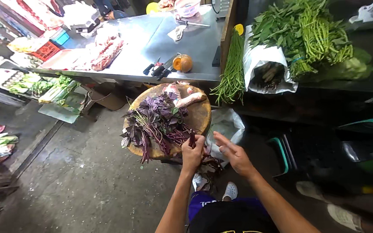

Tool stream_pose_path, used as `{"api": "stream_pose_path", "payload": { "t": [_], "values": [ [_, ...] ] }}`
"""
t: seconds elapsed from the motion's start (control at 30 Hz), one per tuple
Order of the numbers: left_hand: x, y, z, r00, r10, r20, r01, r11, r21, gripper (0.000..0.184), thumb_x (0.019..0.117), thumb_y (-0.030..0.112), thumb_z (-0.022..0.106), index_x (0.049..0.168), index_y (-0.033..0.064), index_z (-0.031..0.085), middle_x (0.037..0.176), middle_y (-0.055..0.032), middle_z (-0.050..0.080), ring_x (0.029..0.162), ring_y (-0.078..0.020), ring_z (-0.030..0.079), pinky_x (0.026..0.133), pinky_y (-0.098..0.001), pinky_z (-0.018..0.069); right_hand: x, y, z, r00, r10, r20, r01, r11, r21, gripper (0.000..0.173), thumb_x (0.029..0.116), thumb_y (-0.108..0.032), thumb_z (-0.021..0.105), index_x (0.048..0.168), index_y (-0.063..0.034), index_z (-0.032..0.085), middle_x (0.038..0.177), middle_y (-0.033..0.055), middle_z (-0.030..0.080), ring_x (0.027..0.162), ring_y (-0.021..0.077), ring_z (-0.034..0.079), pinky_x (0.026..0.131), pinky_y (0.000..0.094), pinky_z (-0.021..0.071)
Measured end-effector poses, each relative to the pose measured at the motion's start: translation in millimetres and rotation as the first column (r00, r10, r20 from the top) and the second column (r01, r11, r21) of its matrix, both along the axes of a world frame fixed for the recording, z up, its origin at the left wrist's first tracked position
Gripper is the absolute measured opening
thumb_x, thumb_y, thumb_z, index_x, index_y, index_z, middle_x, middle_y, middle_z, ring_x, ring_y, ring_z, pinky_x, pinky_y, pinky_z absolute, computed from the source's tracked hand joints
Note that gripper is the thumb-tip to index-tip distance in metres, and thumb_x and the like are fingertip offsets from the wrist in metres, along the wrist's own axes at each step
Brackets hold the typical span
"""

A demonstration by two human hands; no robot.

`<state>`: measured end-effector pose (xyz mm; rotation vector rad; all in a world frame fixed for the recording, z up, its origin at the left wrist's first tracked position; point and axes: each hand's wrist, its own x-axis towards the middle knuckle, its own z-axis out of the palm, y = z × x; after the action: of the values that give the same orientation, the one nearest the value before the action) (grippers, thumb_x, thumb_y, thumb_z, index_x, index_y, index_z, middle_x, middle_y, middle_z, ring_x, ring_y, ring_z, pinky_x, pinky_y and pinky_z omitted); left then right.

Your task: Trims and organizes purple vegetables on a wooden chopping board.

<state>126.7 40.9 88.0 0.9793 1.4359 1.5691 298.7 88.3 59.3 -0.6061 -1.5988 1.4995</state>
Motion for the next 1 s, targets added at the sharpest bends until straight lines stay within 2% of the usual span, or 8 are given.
{"api": "stream_pose_path", "payload": {
  "t": [0.17,0.27,0.4,0.47,0.67,0.73,0.83,1.0],
  "values": [
    [24.9,-1.6,2.0,0.948,-0.096,-0.302,0.052,0.988,-0.149,0.042,0.0824,0.025,0.082,0.116,0.0036,0.067,0.069,0.0062,0.056,0.058,-0.0019,0.050,0.056,-0.0212,0.0459,-28.9,1.2,7.0,0.926,-0.248,-0.285,0.175,0.950,-0.258,0.099,0.0945,-0.043,0.070,0.154,0.0153,0.017,0.155,0.0246,0.043,0.137,0.0270,0.054,0.112,0.0395,0.0492],
    [34.2,2.1,-6.8,0.837,0.017,-0.546,-0.145,0.970,-0.193,0.033,0.0954,0.015,0.065,0.124,-0.0012,0.066,0.098,-0.0132,0.075,0.089,-0.0215,0.074,0.084,-0.0424,0.0601,-47.4,-32.3,7.6,0.963,-0.264,-0.060,0.226,0.905,-0.360,0.093,0.0908,-0.037,0.070,0.157,0.0098,0.023,0.156,0.0214,0.043,0.139,0.0176,0.050,0.113,0.0307,0.0454],
    [34.1,-33.4,-57.5,0.519,-0.156,-0.840,0.006,0.984,-0.179,0.025,0.0877,0.006,0.065,0.111,-0.0027,0.069,0.083,-0.0161,0.073,0.077,-0.0331,0.073,0.071,-0.0521,0.0600,-20.1,4.3,27.5,0.947,0.003,0.323,0.099,0.949,-0.300,0.082,0.0890,-0.020,0.073,0.157,0.0023,0.032,0.152,0.0201,0.049,0.132,0.0222,0.057,0.107,0.0360,0.0513],
    [45.6,-60.4,-63.6,0.450,-0.154,-0.880,0.129,0.986,-0.107,0.033,0.0764,0.004,0.070,0.109,-0.0033,0.069,0.074,-0.0131,0.069,0.067,-0.0305,0.071,0.063,-0.0485,0.0581,-5.2,41.9,11.9,0.885,0.255,0.389,-0.103,0.923,-0.371,0.047,0.0960,-0.008,0.061,0.141,0.0026,0.055,0.136,0.0162,0.064,0.117,0.0215,0.067,0.100,0.0367,0.0566],
    [-41.3,-36.0,-21.5,0.977,-0.182,-0.109,0.105,0.864,-0.492,0.031,0.1017,0.026,0.059,0.121,0.0023,0.065,0.088,-0.0072,0.065,0.073,-0.0152,0.062,0.071,-0.0351,0.0541,-18.8,-28.1,-37.6,0.686,0.573,0.448,-0.613,0.787,-0.067,0.033,0.0934,0.009,0.043,0.103,0.0044,0.075,0.112,0.0140,0.074,0.104,0.0191,0.071,0.096,0.0386,0.0575],
    [-72.8,-30.9,-42.7,0.970,-0.036,0.240,0.163,0.831,-0.531,0.019,0.1047,0.020,0.056,0.102,0.0025,0.061,0.059,0.0036,0.043,0.046,-0.0075,0.043,0.048,-0.0247,0.0435,-44.6,-64.2,-20.8,0.707,0.525,0.474,-0.673,0.706,0.222,0.033,0.0874,0.011,0.049,0.100,-0.0018,0.077,0.108,0.0111,0.074,0.104,0.0207,0.070,0.096,0.0370,0.0563],
    [-101.5,-39.4,-45.3,0.891,0.046,0.452,0.251,0.780,-0.573,0.026,0.1093,0.022,0.048,0.093,0.0043,0.058,0.053,0.0066,0.036,0.042,-0.0077,0.041,0.048,-0.0252,0.0472,-82.8,-80.0,13.8,0.726,0.448,0.522,-0.686,0.525,0.504,0.030,0.0903,0.007,0.054,0.096,-0.0105,0.077,0.105,0.0029,0.075,0.106,0.0186,0.069,0.110,0.0439,0.0468],
    [-142.2,-52.8,-33.2,0.915,-0.080,0.394,0.312,0.762,-0.568,0.030,0.1103,0.024,0.046,0.092,0.0031,0.058,0.051,0.0043,0.042,0.043,-0.0103,0.049,0.053,-0.0289,0.0536,-111.1,-67.7,28.1,0.506,0.667,0.547,-0.856,0.465,0.226,0.025,0.0977,-0.003,0.059,0.113,-0.0102,0.078,0.117,0.0053,0.075,0.106,0.0184,0.072,0.094,0.0407,0.0585]
  ]
}}
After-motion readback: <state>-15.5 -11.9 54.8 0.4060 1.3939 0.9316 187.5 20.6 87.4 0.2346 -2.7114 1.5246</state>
